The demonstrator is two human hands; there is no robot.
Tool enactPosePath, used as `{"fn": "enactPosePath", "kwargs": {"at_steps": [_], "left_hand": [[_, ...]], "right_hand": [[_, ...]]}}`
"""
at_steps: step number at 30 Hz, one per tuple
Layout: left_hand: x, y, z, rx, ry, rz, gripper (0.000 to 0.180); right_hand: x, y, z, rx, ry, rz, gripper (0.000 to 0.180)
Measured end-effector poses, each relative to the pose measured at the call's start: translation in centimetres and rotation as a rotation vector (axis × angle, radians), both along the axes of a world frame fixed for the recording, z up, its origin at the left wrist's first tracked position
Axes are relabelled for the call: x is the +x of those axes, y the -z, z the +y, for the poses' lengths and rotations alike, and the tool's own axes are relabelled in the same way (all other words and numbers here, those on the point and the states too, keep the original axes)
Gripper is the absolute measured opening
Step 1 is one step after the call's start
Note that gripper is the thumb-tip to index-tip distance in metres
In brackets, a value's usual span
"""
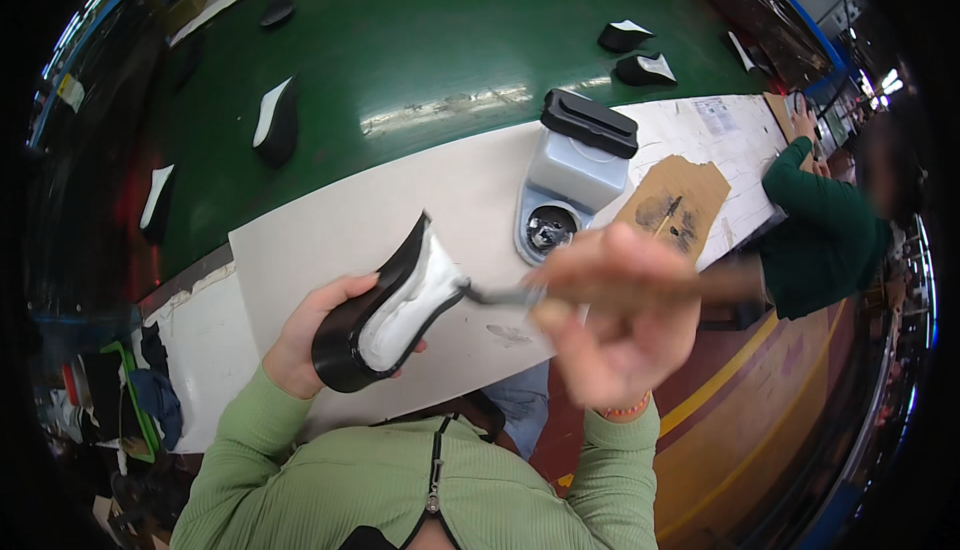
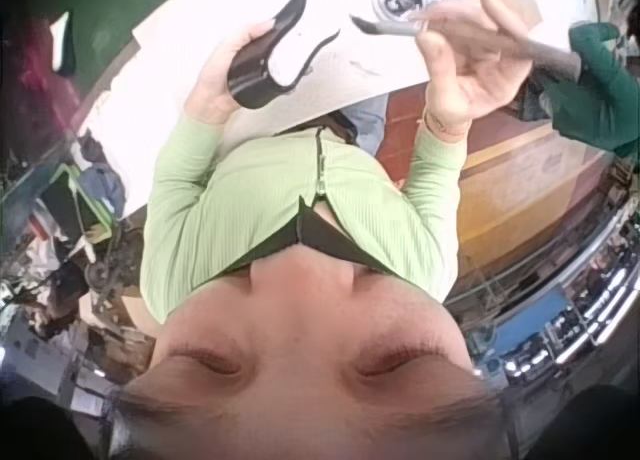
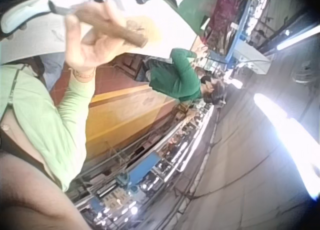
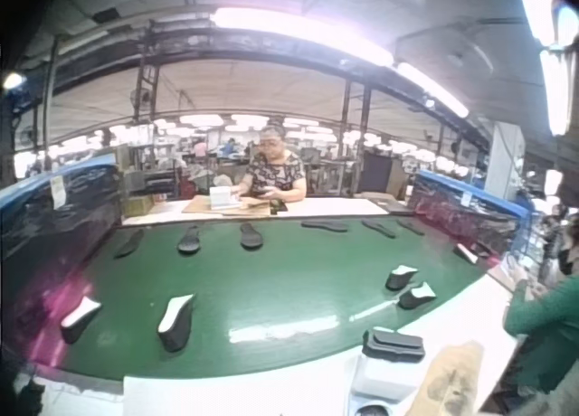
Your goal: The person uses a paintbrush to apply black paint to the edges of small white plastic parts. They repeatedly dip the brush into a paint container and carefully coat the edges of each part, then place the painted parts on the green workbench.
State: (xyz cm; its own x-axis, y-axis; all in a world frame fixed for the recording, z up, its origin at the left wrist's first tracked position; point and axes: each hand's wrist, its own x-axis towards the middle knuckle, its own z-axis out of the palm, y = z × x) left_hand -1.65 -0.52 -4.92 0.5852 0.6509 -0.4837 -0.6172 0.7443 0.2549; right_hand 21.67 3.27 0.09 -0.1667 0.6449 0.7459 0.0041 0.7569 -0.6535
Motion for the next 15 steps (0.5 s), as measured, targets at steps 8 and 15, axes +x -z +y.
{"fn": "enactPosePath", "kwargs": {"at_steps": [8, 15], "left_hand": [[-3.2, 2.8, -2.4, 0.1, -0.306, -0.073, 0.06], [-3.4, 4.2, -1.6, 0.458, -0.282, 0.515, 0.084]], "right_hand": [[5.3, 7.8, 3.7, -0.421, 0.461, -0.139, 0.04], [5.8, 10.1, 4.2, -0.401, 0.464, -0.185, 0.04]]}}
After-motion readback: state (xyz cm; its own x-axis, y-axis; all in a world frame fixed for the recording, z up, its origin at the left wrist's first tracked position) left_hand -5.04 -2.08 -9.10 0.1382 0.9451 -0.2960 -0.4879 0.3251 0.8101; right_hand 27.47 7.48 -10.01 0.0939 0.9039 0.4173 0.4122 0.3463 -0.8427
